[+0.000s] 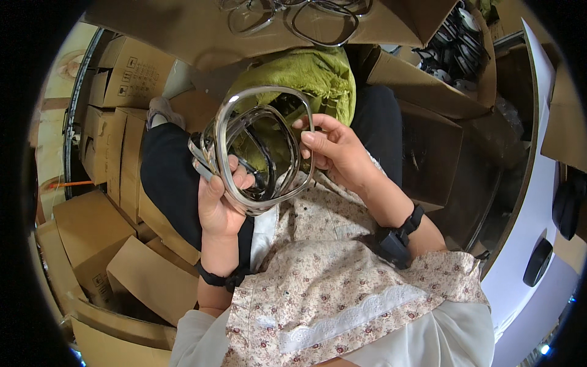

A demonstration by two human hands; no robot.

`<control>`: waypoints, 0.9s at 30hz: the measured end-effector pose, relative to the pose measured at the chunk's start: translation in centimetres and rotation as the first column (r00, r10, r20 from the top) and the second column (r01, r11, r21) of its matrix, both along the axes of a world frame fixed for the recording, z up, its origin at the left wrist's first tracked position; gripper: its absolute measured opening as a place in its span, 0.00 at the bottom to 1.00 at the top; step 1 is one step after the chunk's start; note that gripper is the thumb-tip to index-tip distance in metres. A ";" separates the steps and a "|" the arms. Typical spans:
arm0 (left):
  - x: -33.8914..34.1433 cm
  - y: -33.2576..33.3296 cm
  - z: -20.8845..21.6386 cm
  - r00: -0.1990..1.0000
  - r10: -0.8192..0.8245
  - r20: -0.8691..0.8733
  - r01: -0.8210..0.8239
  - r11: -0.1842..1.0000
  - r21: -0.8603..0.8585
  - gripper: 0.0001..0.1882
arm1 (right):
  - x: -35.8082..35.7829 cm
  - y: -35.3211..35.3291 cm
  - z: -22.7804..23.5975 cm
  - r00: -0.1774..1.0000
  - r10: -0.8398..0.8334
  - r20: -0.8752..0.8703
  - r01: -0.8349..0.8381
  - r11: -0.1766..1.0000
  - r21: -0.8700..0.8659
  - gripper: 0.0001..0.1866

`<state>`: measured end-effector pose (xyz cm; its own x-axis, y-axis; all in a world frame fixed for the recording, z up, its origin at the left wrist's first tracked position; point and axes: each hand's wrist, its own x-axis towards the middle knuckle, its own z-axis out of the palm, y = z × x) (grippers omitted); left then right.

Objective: The recorder is inspecting chrome metallic frames, likely for vehicle mirrors, in a warehouse setting.

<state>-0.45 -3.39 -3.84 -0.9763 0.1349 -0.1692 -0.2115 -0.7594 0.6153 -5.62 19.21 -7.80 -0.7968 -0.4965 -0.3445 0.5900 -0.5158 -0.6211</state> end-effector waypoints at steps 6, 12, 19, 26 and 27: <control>-0.1 -0.4 0.3 0.991 0.132 0.019 -0.130 0.988 -0.084 0.34 | -0.5 0.7 0.8 0.879 -0.132 -0.459 0.236 0.955 0.177 0.11; -0.1 -0.2 0.2 0.992 0.124 0.036 -0.119 0.987 -0.109 0.36 | -0.4 0.6 0.7 0.764 -0.162 -0.625 0.313 0.939 0.140 0.11; 0.0 -0.7 0.4 0.984 0.179 -0.023 -0.179 0.958 -0.226 0.38 | -0.5 1.0 1.3 0.665 -0.110 -0.739 0.434 0.862 0.262 0.12; -0.1 -1.0 0.7 0.989 0.099 -0.109 -0.132 0.926 -0.355 0.37 | -0.5 1.5 3.9 0.520 0.162 -0.839 0.567 0.669 0.481 0.15; -0.1 -0.8 0.7 0.990 0.098 -0.101 -0.129 0.921 -0.368 0.37 | -0.6 1.5 4.4 0.439 0.262 -0.859 0.607 0.618 0.499 0.16</control>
<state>-0.57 -4.17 -3.16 -0.9936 -0.0352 -0.1073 -0.0766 -0.4877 0.8696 -6.20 20.70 -3.42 -0.8795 -0.2604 0.3984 -0.4655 0.2961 -0.8340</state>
